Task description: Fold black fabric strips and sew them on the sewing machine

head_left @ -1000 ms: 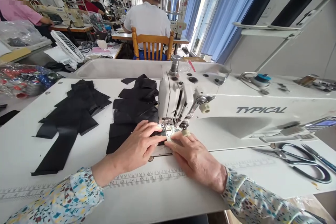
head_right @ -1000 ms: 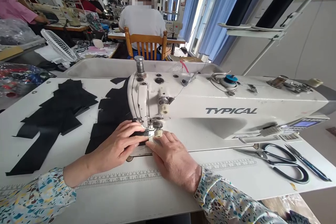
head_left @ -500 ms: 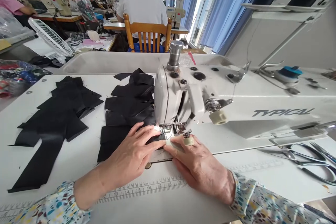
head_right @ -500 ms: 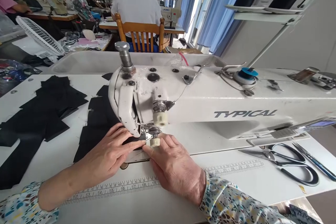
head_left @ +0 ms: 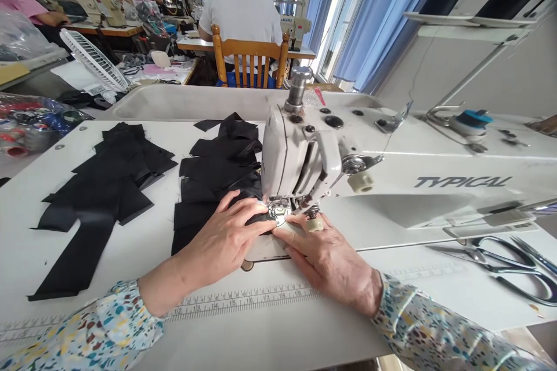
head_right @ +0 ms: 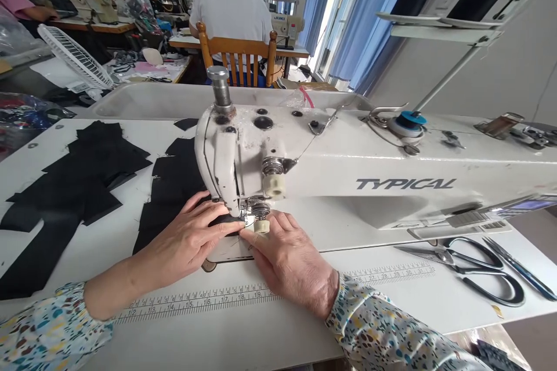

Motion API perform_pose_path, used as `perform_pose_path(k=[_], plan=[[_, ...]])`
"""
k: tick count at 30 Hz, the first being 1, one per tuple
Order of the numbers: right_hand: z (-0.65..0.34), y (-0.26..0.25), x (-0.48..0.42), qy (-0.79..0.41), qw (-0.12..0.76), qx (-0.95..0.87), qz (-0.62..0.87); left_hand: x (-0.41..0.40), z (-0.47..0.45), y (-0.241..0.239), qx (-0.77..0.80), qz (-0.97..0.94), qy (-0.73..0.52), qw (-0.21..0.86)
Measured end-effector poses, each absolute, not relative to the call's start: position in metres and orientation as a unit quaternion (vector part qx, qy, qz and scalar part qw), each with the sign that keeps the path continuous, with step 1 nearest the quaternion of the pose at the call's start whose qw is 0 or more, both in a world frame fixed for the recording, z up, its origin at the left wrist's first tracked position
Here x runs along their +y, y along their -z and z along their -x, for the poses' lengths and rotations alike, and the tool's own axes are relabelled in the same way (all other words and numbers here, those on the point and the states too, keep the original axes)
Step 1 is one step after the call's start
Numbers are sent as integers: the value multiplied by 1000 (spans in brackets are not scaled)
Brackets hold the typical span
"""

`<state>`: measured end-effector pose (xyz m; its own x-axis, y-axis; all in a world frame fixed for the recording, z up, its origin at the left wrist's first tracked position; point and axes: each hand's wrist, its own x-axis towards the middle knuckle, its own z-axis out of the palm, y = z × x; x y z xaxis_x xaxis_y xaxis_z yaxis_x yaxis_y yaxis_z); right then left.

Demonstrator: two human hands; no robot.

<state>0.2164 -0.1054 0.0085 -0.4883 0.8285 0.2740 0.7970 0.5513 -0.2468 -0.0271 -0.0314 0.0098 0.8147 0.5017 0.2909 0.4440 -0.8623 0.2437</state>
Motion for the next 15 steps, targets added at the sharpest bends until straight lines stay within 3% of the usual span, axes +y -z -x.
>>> perform_pose_path(k=[15], plan=[[-218,-6,-101,-52,172,-858,481,-26,29,-8,224,-950,-208,65]])
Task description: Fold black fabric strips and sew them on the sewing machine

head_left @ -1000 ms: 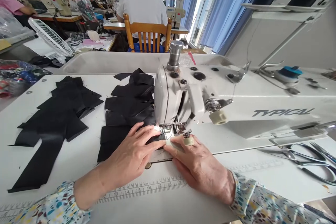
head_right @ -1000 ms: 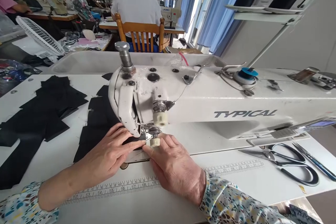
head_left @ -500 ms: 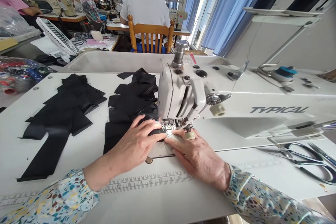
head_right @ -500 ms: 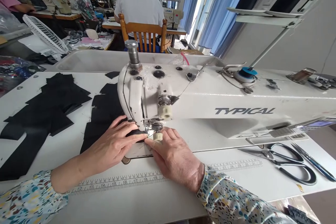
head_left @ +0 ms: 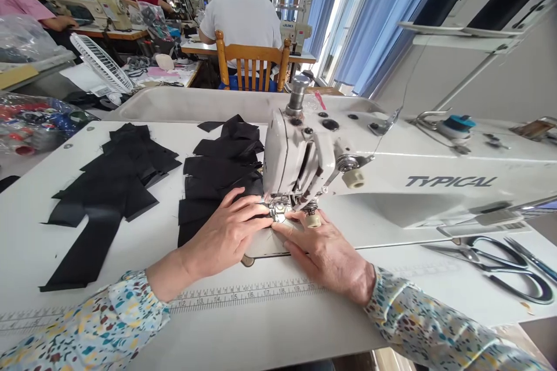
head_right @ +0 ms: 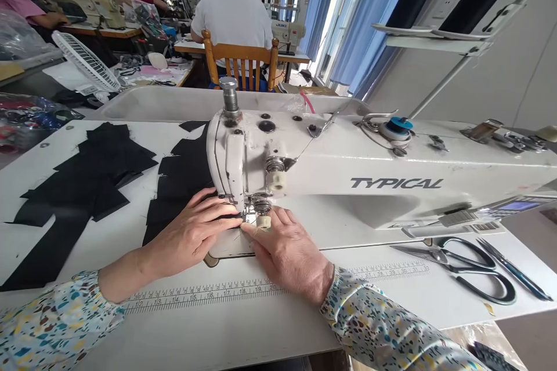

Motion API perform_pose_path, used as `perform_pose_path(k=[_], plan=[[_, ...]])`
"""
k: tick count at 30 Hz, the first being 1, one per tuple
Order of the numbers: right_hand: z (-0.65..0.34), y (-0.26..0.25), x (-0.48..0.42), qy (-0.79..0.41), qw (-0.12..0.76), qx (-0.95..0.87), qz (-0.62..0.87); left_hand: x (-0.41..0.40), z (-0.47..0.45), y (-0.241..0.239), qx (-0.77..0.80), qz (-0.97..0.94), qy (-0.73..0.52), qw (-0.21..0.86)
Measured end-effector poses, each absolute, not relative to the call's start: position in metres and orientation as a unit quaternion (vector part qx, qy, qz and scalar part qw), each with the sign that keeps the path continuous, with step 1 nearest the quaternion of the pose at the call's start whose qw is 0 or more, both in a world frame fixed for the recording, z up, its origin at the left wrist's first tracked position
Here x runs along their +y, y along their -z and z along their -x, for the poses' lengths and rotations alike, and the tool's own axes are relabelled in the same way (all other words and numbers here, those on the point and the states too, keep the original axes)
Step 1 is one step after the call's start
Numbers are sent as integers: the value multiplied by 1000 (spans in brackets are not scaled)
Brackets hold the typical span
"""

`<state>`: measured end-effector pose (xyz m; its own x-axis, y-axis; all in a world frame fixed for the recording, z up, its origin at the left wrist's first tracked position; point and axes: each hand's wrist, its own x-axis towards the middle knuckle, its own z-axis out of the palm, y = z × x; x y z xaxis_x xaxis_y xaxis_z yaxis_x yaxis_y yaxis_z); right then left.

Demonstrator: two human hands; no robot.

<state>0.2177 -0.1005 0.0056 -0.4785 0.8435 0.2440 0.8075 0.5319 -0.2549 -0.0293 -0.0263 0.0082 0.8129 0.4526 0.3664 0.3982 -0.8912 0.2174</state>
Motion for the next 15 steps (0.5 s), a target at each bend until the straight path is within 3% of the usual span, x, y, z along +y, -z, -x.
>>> perform_pose_path(k=[15], plan=[[-217,-6,-92,-15,196,-863,466,-15,28,-8,222,-943,-242,60]])
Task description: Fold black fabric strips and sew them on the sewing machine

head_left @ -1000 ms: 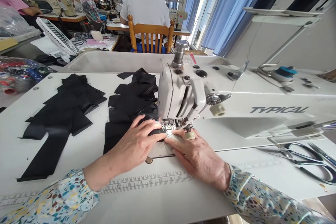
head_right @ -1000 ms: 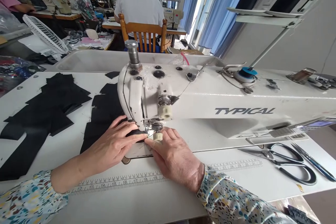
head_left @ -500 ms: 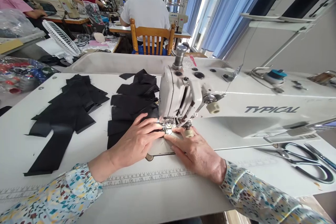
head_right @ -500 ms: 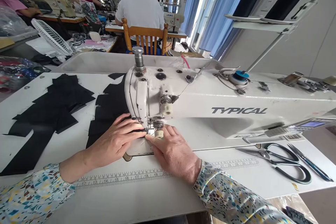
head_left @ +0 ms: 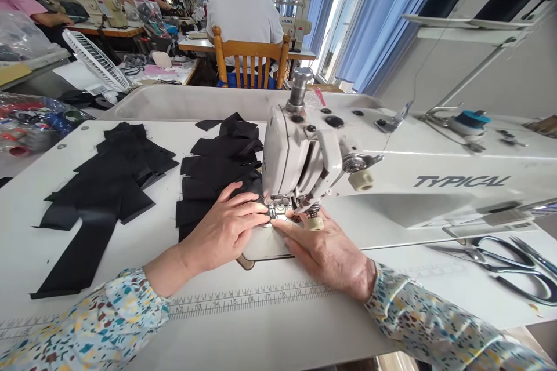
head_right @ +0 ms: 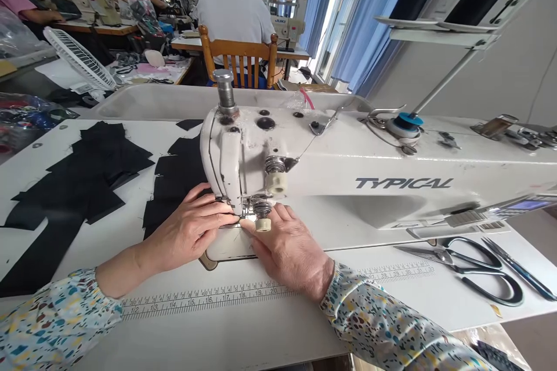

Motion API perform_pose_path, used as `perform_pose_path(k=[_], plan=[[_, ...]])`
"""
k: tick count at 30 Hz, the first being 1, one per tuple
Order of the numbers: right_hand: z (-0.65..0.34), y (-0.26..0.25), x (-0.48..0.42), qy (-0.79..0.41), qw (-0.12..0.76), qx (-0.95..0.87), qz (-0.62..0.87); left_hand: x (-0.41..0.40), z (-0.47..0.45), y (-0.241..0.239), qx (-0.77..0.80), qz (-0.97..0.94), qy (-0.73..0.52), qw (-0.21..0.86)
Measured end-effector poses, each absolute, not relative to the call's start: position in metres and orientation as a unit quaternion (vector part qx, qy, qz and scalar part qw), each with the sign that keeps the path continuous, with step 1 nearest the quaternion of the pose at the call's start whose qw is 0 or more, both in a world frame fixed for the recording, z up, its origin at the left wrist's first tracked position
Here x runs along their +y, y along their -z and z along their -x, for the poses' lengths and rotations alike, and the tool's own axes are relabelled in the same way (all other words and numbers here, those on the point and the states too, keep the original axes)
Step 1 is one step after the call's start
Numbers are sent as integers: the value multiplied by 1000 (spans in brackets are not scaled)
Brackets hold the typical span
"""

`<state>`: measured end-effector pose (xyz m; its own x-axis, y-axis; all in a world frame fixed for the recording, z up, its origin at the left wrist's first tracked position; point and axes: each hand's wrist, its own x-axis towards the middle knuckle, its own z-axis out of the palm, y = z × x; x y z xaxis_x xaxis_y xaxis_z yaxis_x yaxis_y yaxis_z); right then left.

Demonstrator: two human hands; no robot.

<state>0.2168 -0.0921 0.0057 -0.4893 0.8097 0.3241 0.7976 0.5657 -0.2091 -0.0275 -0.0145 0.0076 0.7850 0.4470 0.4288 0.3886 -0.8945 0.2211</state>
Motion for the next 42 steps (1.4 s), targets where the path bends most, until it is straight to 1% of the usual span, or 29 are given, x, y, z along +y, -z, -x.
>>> perform_pose_path(k=[8,14,31,36,42], plan=[[-214,-8,-90,8,185,-862,471,-10,27,-4,236,-940,-240,63],[-213,-9,-93,-1,170,-865,472,-9,28,-4,232,-939,-245,64],[-210,-8,-89,16,176,-864,472,1,25,-5,243,-940,-232,60],[-210,-12,-91,1,174,-865,471,3,25,-4,252,-938,-230,65],[-209,-25,-113,-64,151,-859,485,1,25,-4,268,-932,-222,100]])
